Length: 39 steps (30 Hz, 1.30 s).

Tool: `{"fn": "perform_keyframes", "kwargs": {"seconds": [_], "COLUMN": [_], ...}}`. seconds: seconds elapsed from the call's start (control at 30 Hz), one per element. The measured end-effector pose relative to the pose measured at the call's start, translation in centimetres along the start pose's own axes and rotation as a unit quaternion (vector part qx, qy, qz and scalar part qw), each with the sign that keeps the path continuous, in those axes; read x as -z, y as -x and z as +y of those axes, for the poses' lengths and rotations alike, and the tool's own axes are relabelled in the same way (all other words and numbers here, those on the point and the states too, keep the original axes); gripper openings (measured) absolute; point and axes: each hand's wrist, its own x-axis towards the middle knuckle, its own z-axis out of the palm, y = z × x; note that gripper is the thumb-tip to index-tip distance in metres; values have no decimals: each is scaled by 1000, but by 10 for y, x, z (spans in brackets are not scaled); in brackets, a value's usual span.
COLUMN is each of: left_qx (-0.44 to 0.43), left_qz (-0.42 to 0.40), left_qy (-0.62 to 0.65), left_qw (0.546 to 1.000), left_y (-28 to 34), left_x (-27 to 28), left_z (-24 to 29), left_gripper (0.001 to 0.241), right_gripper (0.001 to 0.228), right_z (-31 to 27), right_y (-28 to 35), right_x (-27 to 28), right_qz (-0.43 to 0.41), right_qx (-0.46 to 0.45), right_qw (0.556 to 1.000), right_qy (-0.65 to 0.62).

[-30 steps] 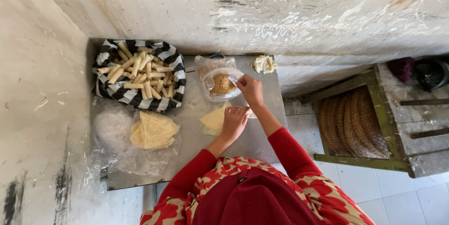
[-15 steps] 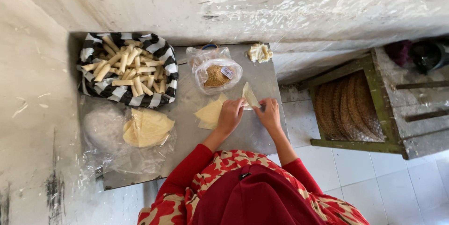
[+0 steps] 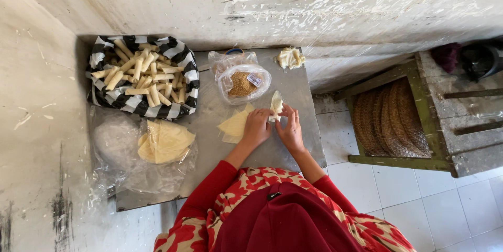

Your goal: The person prepares small pastries by hand, using round dough pieces, a dry filling, and a small piece of cheese. The person places a piece of cheese on a dough round, adds filling from a plastic container, folds the dough into a triangle, and seals the edges by pressing with their fingers.

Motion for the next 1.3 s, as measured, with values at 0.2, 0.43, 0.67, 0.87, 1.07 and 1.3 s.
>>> {"fn": "perform_keyframes", "kwargs": {"seconds": [0.2,0.43,0.67,0.87,1.07,1.3], "left_qx": [4,47,72,49,9,10], "left_qz": [0,5,-30,2,31,21], "left_qy": [-1,-13,97,-5,-69,-164], "left_qw": [1000,999,992,999,997,986], "left_y": [-1,-13,-20,-19,-19,-24], "left_x": [1,-11,-8,-14,6,4], "left_z": [-2,-9,-22,-19,-7,-9], "left_gripper": [17,9,30,12,11,5], "right_gripper": [76,71,57,59,32,24], "right_z": [0,8,20,41,51,29], "right_y": [-1,-8,-39,-54,-48,-15], "right_x": [6,0,-9,-22,-12,-1], "right_qz": [-73,-95,-125,-150,-117,4], "right_qx": [-69,-44,-98,-137,-161,41], "right_qw": [993,995,987,979,980,999], "right_qy": [-63,-6,4,-6,-4,25]}}
